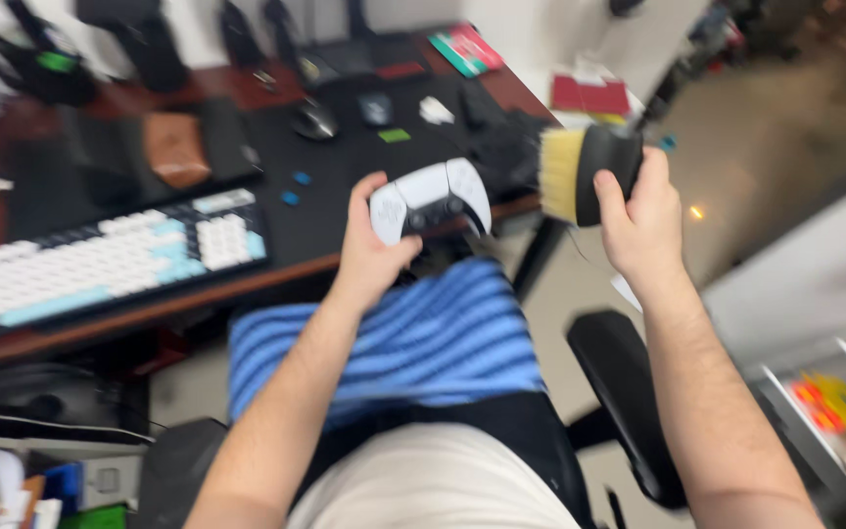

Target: The person cleans a small black figurine and a white PlayStation controller using a brush and a tissue. They brush the figurine thoroughly, then wipe the controller with a tissue, focusing on the buttons and grips.

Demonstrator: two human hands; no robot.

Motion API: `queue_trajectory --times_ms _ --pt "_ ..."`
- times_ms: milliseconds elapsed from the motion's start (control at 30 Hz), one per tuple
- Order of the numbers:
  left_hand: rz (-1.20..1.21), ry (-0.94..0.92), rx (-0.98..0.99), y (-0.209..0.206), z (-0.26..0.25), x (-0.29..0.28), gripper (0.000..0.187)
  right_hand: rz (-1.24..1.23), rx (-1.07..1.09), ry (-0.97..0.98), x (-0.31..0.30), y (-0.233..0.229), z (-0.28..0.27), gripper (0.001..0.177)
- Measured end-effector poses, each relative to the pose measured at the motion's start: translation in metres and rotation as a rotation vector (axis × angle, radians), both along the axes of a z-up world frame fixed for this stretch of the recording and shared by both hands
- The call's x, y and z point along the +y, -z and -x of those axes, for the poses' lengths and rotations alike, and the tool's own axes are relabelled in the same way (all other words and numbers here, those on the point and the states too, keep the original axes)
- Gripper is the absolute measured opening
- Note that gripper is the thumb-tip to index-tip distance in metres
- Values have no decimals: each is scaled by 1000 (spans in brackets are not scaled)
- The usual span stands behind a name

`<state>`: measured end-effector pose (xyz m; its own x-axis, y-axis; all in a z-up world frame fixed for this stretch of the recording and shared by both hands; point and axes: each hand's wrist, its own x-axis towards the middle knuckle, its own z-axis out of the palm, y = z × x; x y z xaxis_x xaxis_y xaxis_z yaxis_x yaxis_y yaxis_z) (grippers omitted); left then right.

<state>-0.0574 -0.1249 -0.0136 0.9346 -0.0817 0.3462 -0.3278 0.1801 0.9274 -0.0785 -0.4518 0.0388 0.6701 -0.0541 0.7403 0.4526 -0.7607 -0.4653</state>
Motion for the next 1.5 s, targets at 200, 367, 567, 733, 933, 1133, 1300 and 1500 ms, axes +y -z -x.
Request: queue_trajectory --times_ms 200,367,567,733,933,1133,1300,1500 --pt "-162 6 -352 -5 11 -69 87 -33 -89 34 -30 -3 78 33" --pt "-290 50 -308 -16 24 -123 86 -58 -205 105 -49 -2 110 31" --pt "-255 63 -445 -27 5 -184 81 54 -122 226 -55 7 115 30" --pt "-335 -38 -468 -32 -18 -199 80 232 206 474 -69 5 96 29" --pt "-377 -16 -322 -22 -13 -200 83 -117 -195 265 -52 12 99 32" --pt "-362 -43 -292 -2 -3 -196 85 231 90 206 -48 10 105 28" --pt "-312 -40 -229 1 -9 -193 87 183 70 362 -51 10 98 29" --pt "-231 -29 -228 8 -7 -195 85 66 -158 235 -37 25 98 33"
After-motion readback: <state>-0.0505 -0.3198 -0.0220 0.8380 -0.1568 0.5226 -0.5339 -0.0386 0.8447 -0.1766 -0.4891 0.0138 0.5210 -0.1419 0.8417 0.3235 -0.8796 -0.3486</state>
